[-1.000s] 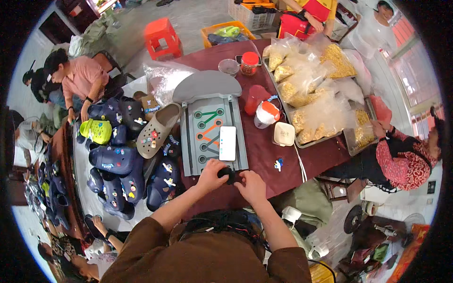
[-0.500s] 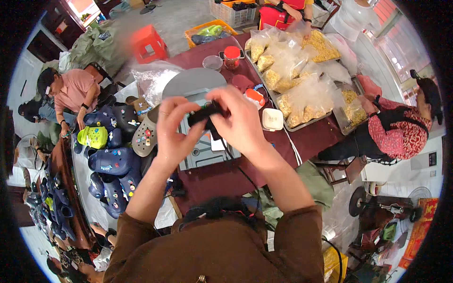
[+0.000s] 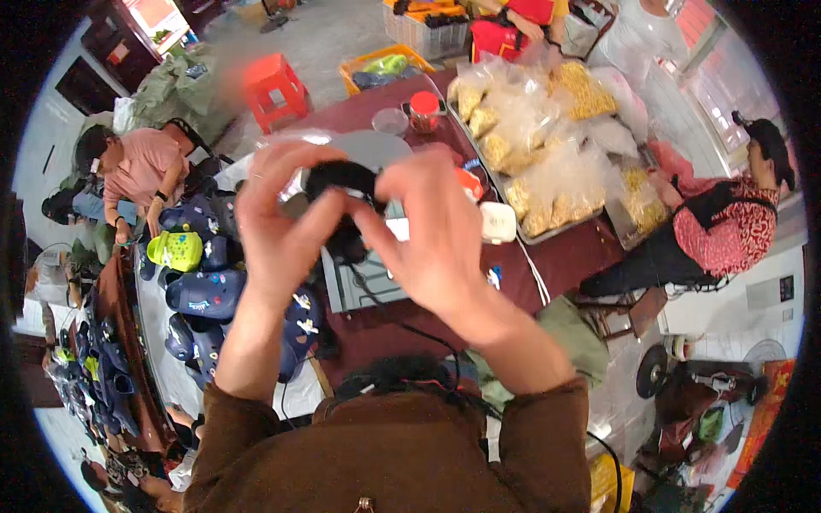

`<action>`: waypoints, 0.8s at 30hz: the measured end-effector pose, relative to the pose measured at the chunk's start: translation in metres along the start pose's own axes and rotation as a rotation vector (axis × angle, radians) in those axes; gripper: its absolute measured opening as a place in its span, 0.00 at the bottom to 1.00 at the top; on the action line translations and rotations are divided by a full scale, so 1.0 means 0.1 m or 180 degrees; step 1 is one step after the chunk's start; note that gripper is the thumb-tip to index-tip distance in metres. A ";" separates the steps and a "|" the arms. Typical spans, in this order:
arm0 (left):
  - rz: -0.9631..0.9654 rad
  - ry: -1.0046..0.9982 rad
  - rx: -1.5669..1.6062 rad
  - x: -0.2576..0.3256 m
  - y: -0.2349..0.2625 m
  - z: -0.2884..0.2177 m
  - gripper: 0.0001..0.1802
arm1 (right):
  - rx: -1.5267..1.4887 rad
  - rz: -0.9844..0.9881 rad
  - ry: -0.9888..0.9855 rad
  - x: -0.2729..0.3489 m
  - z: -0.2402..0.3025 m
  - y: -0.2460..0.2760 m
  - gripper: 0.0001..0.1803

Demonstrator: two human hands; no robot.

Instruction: Packaging finished shoes into plastic bags and moving them to a collection sack.

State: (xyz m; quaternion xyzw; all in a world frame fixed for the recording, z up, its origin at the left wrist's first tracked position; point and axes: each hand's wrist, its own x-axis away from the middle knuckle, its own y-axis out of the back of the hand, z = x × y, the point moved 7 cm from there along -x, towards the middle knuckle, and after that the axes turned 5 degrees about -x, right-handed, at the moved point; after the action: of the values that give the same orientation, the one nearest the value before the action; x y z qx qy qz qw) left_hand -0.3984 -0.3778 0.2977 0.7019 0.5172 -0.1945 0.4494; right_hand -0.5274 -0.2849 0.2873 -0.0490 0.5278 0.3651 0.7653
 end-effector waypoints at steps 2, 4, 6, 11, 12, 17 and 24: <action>0.0215 0.0373 0.0161 0.13 -0.11 0.17 0.17 | 0.0470 0.0655 -0.0005 0.14 0.12 -0.11 0.14; 0.0300 0.0633 0.0138 0.22 -0.19 0.23 0.18 | 0.0433 0.1015 -0.0474 0.28 0.09 -0.20 0.11; 0.0339 0.0331 -0.0403 0.30 -0.25 0.20 0.20 | 0.0384 0.1348 -0.0883 0.46 -0.02 -0.27 0.11; 0.0684 -0.0133 -0.0500 0.52 -0.36 -0.03 0.25 | -0.1609 0.1491 -0.2321 0.94 -0.56 -0.54 0.21; 0.0669 -0.0172 -0.0546 0.58 -0.33 -0.03 0.25 | -0.1655 0.1522 -0.2278 0.94 -0.52 -0.57 0.21; 0.0780 0.0020 0.0453 0.67 -0.15 0.03 0.42 | -0.4060 0.0451 -0.3427 1.00 -0.40 -0.59 0.36; 0.0440 0.1825 0.3385 0.96 -0.34 0.40 0.54 | -0.4437 0.0491 -0.2598 0.92 -0.30 -0.55 0.34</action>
State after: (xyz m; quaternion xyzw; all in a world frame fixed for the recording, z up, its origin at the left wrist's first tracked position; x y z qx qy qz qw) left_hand -0.3841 -0.3562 0.1910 0.8866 0.4028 -0.1999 -0.1085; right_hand -0.5009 -0.2924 0.1798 -0.3409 -0.1400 0.6509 0.6637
